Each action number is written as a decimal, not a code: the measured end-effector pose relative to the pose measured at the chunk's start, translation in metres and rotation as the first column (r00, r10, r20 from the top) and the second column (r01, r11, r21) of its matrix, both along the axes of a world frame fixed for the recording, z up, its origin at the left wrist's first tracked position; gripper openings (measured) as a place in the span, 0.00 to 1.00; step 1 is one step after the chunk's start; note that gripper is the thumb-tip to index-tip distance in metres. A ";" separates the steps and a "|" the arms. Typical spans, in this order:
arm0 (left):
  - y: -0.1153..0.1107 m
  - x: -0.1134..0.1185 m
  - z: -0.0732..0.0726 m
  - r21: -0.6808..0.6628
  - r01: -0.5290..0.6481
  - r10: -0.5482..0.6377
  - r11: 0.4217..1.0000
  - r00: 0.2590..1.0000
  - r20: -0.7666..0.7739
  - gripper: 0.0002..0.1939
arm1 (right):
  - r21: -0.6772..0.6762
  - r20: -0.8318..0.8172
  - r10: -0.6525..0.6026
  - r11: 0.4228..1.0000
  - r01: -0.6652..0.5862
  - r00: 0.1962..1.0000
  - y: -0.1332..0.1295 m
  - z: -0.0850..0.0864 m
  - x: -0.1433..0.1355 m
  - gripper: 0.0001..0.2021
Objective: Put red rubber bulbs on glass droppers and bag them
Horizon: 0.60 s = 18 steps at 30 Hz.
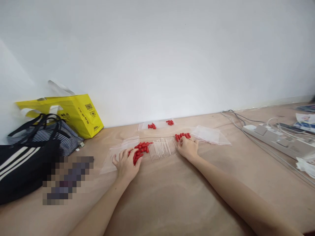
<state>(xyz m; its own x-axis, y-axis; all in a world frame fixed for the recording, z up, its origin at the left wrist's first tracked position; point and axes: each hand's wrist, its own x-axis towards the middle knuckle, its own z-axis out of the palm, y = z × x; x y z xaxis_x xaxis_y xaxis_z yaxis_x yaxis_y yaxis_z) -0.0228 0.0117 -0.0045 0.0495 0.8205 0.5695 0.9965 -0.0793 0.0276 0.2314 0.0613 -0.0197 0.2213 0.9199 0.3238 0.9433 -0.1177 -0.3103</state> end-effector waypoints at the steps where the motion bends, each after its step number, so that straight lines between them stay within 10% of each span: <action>1: 0.000 0.000 0.000 -0.016 -0.010 0.010 1.000 1.000 -0.002 0.13 | -0.011 0.005 -0.003 1.000 0.003 1.000 0.000 0.000 -0.001 0.09; 18: 0.008 0.002 -0.008 0.055 0.061 -0.058 0.997 0.997 -0.058 0.07 | -0.092 0.156 0.102 0.992 -0.089 0.983 0.004 0.008 -0.014 0.10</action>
<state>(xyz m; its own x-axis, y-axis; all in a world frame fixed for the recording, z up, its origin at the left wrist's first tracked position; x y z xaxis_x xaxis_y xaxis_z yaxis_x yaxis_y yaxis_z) -0.0204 0.0197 -0.0124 0.1304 0.7819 0.6096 0.9898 -0.1382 -0.0344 0.2179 0.0655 -0.0113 0.0828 0.9597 0.2685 0.9881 -0.0440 -0.1476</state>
